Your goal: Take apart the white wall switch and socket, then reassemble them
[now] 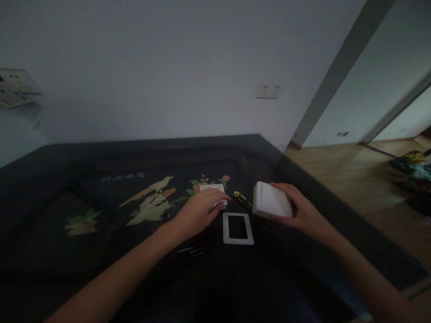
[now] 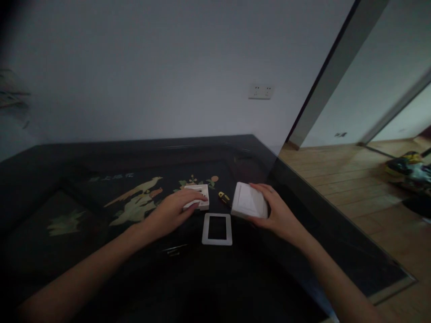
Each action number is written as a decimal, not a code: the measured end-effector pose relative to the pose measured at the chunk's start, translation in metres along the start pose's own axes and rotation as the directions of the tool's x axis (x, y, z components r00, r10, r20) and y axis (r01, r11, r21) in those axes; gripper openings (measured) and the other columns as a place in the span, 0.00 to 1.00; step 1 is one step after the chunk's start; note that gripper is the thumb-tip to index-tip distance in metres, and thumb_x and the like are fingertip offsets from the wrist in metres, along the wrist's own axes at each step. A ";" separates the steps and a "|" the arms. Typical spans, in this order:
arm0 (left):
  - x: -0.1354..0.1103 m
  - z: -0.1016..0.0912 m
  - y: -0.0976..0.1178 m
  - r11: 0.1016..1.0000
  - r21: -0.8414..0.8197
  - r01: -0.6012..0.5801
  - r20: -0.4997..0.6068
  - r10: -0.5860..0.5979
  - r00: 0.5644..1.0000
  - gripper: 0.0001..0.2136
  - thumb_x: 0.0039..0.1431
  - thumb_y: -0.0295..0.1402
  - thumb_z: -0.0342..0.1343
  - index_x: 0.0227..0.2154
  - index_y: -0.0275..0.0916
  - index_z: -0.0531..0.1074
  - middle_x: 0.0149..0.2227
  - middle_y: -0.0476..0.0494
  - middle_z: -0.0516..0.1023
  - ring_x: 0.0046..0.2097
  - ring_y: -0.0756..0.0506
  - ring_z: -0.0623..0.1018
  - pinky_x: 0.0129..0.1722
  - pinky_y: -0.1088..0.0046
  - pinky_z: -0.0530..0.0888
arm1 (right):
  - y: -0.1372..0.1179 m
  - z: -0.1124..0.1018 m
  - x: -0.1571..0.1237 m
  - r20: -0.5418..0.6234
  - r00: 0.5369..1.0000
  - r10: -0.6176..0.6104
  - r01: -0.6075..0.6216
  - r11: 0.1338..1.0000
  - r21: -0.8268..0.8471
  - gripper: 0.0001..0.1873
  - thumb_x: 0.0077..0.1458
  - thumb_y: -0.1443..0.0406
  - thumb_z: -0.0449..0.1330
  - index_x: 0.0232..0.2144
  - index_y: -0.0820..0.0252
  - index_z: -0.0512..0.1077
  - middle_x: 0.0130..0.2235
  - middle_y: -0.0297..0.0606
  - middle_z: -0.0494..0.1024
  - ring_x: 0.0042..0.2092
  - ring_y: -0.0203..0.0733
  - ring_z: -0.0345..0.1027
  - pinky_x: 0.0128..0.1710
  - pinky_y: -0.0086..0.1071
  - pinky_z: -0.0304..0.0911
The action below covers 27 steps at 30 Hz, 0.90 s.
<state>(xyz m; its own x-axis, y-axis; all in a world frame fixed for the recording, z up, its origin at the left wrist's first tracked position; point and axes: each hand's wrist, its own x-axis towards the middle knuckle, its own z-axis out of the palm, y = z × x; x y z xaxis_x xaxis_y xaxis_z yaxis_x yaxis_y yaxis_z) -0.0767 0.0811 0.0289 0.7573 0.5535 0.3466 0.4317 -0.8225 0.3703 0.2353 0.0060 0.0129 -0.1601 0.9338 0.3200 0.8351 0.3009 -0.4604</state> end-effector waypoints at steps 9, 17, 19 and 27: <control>0.087 0.098 -0.008 0.927 0.285 -0.245 0.250 0.175 0.952 0.16 0.66 0.37 0.57 0.53 0.37 0.70 0.53 0.38 0.74 0.50 0.40 0.77 0.49 0.55 0.77 | 0.075 0.002 0.040 -0.121 0.987 0.104 -0.121 0.982 -0.142 0.21 0.63 0.58 0.60 0.55 0.60 0.68 0.56 0.44 0.71 0.53 0.49 0.70 0.51 0.50 0.69; 0.084 0.087 0.004 0.917 0.334 -0.216 0.205 0.153 0.967 0.15 0.66 0.36 0.57 0.52 0.36 0.70 0.52 0.39 0.74 0.49 0.41 0.77 0.48 0.56 0.77 | 0.088 0.007 0.043 -0.139 0.978 0.158 -0.179 0.971 -0.158 0.20 0.63 0.58 0.60 0.55 0.60 0.68 0.55 0.44 0.72 0.51 0.47 0.71 0.49 0.48 0.70; 0.070 0.065 0.010 0.931 0.315 -0.182 0.159 0.137 0.978 0.13 0.66 0.33 0.57 0.51 0.36 0.70 0.52 0.39 0.74 0.50 0.40 0.77 0.48 0.56 0.77 | 0.088 0.009 0.047 -0.134 0.977 0.168 -0.188 0.971 -0.147 0.20 0.63 0.58 0.60 0.54 0.60 0.68 0.55 0.44 0.72 0.51 0.47 0.71 0.49 0.48 0.70; -0.051 -0.008 0.007 0.985 0.147 0.086 0.052 -0.094 0.994 0.11 0.65 0.26 0.54 0.50 0.38 0.70 0.49 0.40 0.76 0.51 0.41 0.76 0.50 0.59 0.76 | 0.073 0.034 0.061 0.051 0.995 0.085 -0.085 0.996 -0.015 0.20 0.64 0.59 0.60 0.55 0.60 0.68 0.56 0.44 0.72 0.52 0.48 0.70 0.50 0.48 0.70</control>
<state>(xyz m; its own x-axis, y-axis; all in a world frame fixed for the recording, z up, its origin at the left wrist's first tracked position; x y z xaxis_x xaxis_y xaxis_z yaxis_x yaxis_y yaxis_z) -0.1163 0.0478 0.0206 0.7377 0.6209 0.2650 0.5622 -0.7824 0.2678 0.2681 0.0917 -0.0294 -0.1148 0.9647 0.2371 0.8533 0.2179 -0.4737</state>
